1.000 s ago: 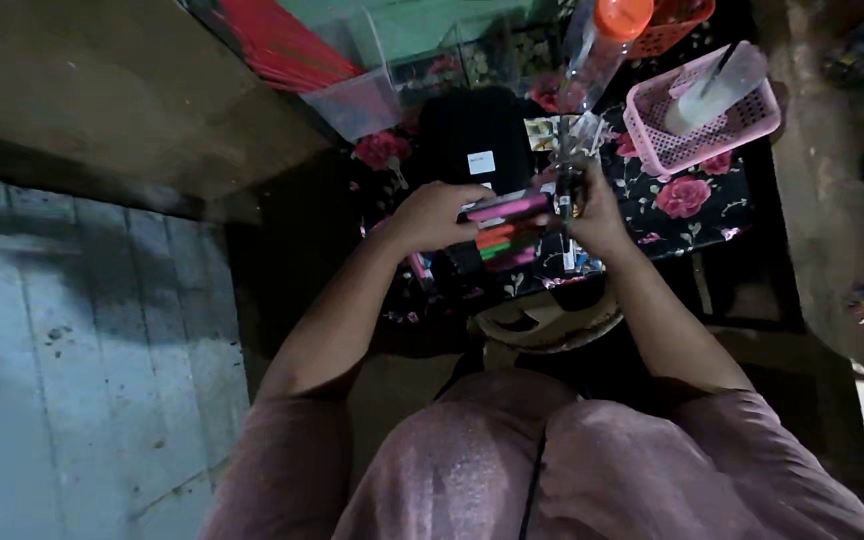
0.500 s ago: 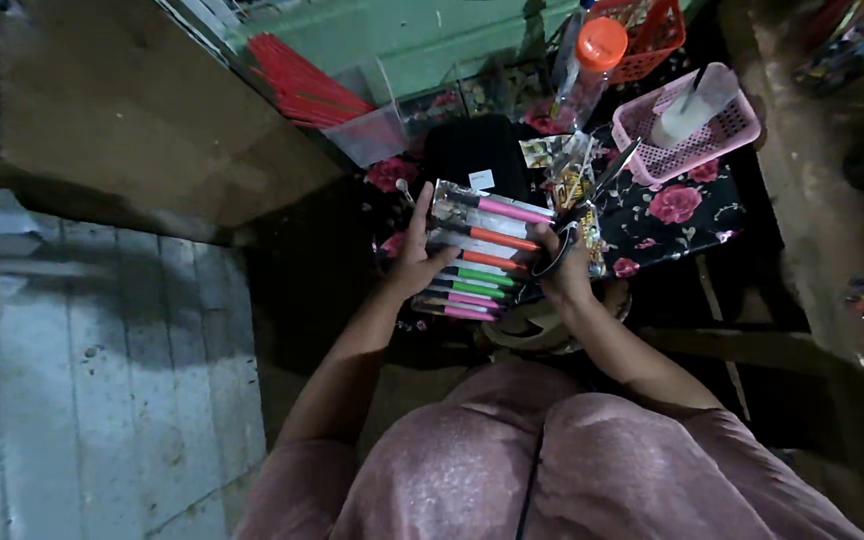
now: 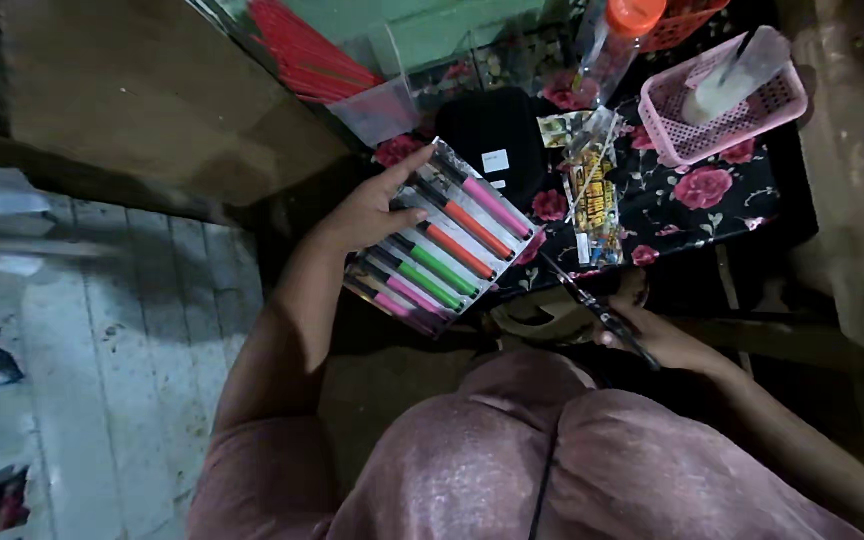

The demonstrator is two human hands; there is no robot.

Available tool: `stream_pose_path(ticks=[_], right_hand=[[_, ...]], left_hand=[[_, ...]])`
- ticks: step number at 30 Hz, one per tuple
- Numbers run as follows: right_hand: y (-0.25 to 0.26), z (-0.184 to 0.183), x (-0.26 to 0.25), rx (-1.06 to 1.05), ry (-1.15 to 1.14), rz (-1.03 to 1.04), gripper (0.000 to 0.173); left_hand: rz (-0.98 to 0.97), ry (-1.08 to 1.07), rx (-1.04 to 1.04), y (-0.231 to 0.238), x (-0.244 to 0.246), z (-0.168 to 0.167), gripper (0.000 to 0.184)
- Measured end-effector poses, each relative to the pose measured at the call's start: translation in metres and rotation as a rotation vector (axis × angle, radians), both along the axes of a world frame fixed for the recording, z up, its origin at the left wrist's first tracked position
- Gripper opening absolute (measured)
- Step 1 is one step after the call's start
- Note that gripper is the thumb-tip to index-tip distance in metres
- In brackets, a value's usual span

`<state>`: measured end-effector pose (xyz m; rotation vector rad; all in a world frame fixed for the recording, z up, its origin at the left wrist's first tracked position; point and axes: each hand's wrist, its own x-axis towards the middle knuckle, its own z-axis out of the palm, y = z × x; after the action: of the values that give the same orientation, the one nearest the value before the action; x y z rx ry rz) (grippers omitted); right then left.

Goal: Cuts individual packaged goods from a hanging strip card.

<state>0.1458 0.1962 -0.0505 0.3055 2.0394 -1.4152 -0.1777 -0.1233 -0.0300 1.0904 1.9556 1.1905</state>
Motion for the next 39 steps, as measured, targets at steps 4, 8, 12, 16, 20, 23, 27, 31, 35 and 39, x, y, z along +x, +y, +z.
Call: stream_pose_path(ticks=[4,8,12,16,20,23,27,31,35,39], right_hand=[[-0.020,-0.012,-0.011,-0.173,0.003,-0.075,0.083],[-0.028,-0.016,-0.026,-0.211,0.033,-0.082,0.080],[-0.031,-0.018,-0.032,-0.191,0.065,-0.060,0.083],[-0.033,-0.017,-0.036,-0.197,0.043,-0.051,0.081],[-0.035,-0.017,-0.041,-0.167,0.054,-0.012,0.081],[-0.038,-0.014,-0.044,-0.158,0.060,-0.003,0.081],[-0.044,-0.013,-0.046,-0.111,0.057,0.028,0.086],[-0.050,-0.015,-0.047,-0.113,0.063,0.038,0.091],[-0.056,-0.017,-0.047,-0.138,0.063,0.015,0.093],[-0.058,-0.020,-0.044,-0.049,0.047,0.003,0.086]], left_hand=[[-0.035,-0.028,0.002,0.007,-0.004,-0.005,0.078],[-0.066,-0.109,0.020,0.012,-0.003,-0.007,0.079],[-0.087,-0.110,0.014,0.014,0.000,-0.010,0.078],[-0.086,-0.088,0.015,0.011,0.000,-0.011,0.080],[-0.085,-0.085,0.025,0.007,-0.001,-0.010,0.080],[-0.093,-0.091,0.047,0.003,-0.002,-0.011,0.080],[-0.102,-0.104,0.038,0.000,-0.001,-0.008,0.080],[-0.126,-0.077,0.046,-0.003,-0.003,-0.010,0.079],[-0.147,-0.094,0.064,-0.007,-0.004,-0.012,0.079],[-0.136,-0.095,0.066,-0.012,-0.002,-0.015,0.080]])
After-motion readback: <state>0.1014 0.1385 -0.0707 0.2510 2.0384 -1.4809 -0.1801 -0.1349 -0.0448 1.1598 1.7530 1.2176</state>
